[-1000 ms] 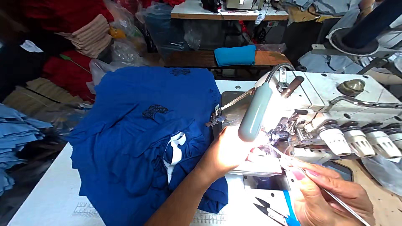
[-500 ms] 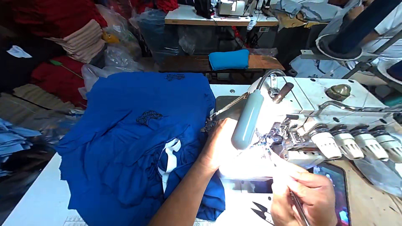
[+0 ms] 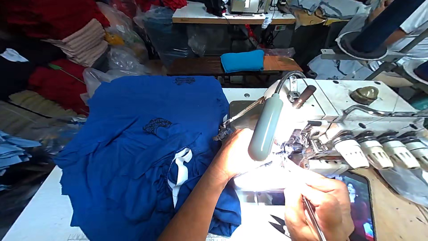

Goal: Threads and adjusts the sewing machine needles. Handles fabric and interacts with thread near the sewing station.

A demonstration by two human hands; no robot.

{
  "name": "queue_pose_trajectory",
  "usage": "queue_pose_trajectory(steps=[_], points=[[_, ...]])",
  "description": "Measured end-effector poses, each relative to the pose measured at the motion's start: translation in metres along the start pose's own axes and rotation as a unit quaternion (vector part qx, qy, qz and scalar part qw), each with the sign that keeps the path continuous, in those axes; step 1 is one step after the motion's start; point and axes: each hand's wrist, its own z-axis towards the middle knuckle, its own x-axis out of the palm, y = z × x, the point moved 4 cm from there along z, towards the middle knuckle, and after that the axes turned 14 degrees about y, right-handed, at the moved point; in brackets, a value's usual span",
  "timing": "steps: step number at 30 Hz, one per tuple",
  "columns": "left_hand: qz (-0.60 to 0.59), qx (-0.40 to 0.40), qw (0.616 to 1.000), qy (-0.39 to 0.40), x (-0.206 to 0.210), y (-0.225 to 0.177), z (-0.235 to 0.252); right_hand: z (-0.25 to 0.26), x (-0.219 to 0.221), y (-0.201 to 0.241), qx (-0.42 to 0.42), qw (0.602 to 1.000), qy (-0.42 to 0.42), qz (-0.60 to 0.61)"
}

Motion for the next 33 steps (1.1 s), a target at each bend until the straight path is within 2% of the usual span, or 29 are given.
queue_pose_trajectory(steps=[14,33], points=[[0.019,0.035,0.999,-0.005,0.0022,0.003,0.0005,0.0015,0.0011,-0.0015,0.004,1.0,0.003,-0.006],[0.019,0.014,1.0,-0.009,0.0011,0.0037,-0.0021,-0.0006,-0.0005,-0.0021,0.004,1.0,0.001,0.007]])
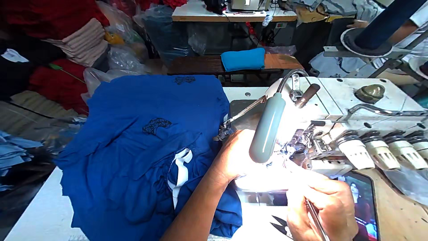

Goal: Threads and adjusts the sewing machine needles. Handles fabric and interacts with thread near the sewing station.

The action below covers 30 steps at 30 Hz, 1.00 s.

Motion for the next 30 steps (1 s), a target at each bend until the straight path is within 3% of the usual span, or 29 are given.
queue_pose_trajectory(steps=[30], points=[[-0.017,0.006,1.0,-0.009,-0.0001,-0.0019,-0.0041,0.0028,0.0004,-0.0014,0.012,1.0,0.004,-0.01]])
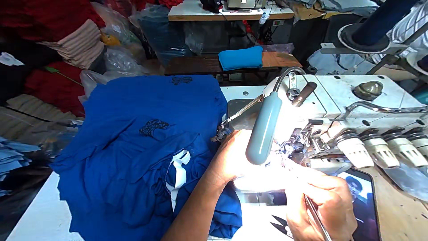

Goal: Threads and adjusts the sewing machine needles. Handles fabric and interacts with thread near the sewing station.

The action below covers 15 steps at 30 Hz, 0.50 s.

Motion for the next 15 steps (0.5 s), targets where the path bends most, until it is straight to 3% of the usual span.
queue_pose_trajectory(steps=[15], points=[[0.009,0.0,1.0,0.001,0.0007,0.0038,-0.0015,-0.0009,-0.0006,0.0,0.005,1.0,-0.01,0.009]])
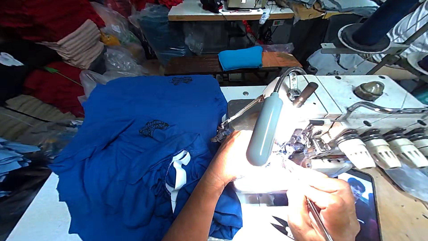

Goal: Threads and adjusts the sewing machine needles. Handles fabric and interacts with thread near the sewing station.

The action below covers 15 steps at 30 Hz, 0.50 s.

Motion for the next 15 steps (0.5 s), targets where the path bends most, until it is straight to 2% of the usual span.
queue_pose_trajectory(steps=[15], points=[[-0.005,0.008,1.0,-0.005,-0.0008,-0.0006,-0.0014,-0.0013,-0.0013,-0.001,-0.009,1.0,0.005,0.006]])
